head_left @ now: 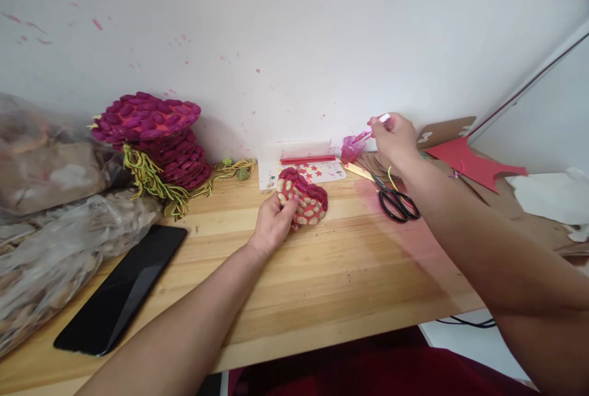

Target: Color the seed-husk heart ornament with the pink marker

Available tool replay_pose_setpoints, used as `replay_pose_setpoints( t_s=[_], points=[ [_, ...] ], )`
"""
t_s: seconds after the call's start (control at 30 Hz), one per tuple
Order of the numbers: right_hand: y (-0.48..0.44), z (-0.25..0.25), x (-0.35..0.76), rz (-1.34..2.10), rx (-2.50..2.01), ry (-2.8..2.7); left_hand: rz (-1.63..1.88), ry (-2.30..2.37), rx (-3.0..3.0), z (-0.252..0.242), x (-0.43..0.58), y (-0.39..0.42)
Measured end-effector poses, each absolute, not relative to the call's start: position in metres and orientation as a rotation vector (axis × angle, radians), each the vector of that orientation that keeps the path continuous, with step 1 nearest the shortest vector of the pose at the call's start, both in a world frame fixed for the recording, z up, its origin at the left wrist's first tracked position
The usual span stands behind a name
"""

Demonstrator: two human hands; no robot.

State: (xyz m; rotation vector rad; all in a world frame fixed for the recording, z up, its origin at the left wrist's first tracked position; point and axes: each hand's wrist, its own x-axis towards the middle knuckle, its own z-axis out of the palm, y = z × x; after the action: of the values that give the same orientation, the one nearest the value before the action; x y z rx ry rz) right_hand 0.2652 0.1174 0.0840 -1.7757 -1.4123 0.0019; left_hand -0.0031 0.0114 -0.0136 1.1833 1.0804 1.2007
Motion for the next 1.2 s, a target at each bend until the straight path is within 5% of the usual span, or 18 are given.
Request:
replay_pose_setpoints(
  t_s=[0.27,0.53,1.2],
  points=[
    [0.025,0.040,0.201,0.606,-1.158,-1.311,1.200,1.059,1.210,-0.009,-0.003,0.007],
    [-0.009,0.032,0.167,0.211,-1.067,-1.687,1.179,1.067,1.257,-0.011,-0.004,0.007],
    [-0.008,0.025,0.175,0.166,-1.076,-1.753,1.170,1.083,1.235,-0.012,-0.005,0.008]
  ],
)
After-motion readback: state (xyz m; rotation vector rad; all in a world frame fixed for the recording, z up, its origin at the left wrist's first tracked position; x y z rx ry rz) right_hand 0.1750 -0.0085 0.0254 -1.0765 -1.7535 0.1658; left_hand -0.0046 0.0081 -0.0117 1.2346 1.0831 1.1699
